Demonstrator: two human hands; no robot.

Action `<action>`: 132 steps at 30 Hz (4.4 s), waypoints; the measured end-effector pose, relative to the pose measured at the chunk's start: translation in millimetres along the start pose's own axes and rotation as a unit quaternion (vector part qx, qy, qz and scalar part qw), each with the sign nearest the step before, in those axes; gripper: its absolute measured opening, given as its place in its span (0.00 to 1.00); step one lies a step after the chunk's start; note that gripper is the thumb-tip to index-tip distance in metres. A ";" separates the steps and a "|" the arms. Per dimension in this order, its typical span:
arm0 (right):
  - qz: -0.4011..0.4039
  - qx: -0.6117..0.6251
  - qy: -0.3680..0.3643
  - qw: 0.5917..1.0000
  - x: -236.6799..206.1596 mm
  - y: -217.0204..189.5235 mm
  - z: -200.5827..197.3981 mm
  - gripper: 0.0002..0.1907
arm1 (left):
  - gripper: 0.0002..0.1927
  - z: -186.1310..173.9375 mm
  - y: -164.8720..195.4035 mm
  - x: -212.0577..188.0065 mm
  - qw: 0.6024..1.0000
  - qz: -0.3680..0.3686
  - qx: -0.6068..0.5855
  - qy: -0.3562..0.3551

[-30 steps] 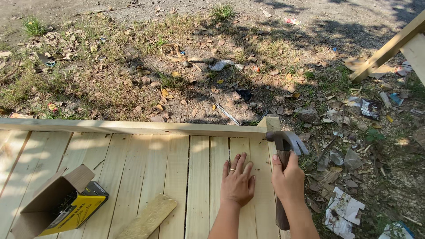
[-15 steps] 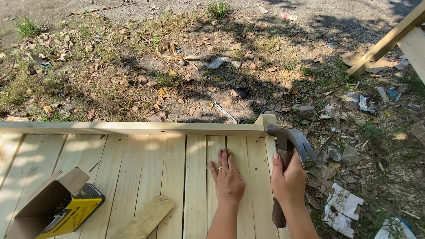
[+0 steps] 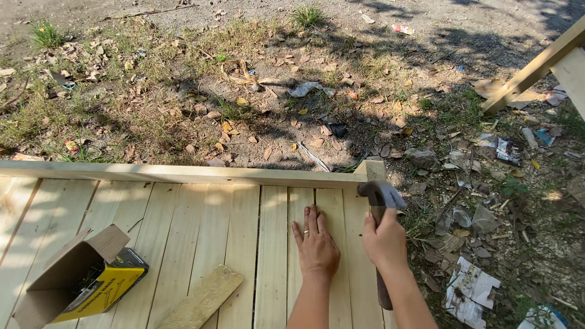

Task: The person hammers nails along the edge of a slatted wooden frame outdoors, taking nails one at a time from a small cardboard nail box and driving them into the top rail with a claw hammer. They reposition along the rail and continue hammering successive nails.

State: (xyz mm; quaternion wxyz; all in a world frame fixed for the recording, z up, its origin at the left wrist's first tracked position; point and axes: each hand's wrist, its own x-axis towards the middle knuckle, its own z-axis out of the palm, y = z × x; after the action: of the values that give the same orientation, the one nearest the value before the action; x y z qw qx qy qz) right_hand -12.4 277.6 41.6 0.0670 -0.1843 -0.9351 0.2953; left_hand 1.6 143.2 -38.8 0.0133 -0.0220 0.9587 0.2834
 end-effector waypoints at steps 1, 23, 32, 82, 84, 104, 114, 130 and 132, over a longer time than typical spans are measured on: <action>-0.004 -0.020 -0.010 1.000 0.2 -2.5 3.0 0.22 | 0.30 -0.2 0.4 -0.7 1.000 -0.002 0.000 -0.003; 0.155 0.131 -0.086 0.975 -6.2 -16.4 14.3 0.19 | 0.27 -50.3 -18.5 4.0 0.983 0.082 -0.161 -0.001; 0.160 0.316 -0.230 0.907 -140.3 -112.1 44.5 0.10 | 0.14 -118.0 -100.9 -59.7 0.957 -0.011 -0.207 0.202; 0.109 0.439 -0.389 0.802 -200.5 -129.8 75.2 0.15 | 0.13 -306.4 -199.8 -31.9 0.963 -0.209 0.059 0.157; 0.120 0.438 -0.369 0.811 -190.3 -118.2 70.1 0.15 | 0.12 -272.7 -173.4 -28.6 0.971 -0.156 -0.001 0.183; 0.182 0.537 -0.107 0.817 -71.9 12.4 62.9 0.19 | 0.15 -96.3 -4.1 -14.5 0.973 0.096 -0.176 -0.113; 0.211 0.623 -0.119 0.744 -73.2 22.8 82.5 0.22 | 0.21 -34.6 -60.3 -6.1 0.941 -0.076 -0.322 -0.075; 0.220 0.372 -0.072 0.899 -63.7 8.4 24.7 0.11 | 0.08 -56.3 -40.5 19.3 0.868 -0.098 -0.472 0.117; 0.213 0.301 -0.045 0.929 -55.7 16.0 26.0 0.12 | 0.11 -58.8 -39.7 35.7 0.878 -0.082 -0.454 0.126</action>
State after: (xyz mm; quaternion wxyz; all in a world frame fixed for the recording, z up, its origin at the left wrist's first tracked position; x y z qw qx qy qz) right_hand 37.8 254.6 10.2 0.0126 -0.3366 -0.7433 0.5779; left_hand -32.8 76.7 -12.4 -0.0957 -0.1398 0.7131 0.6802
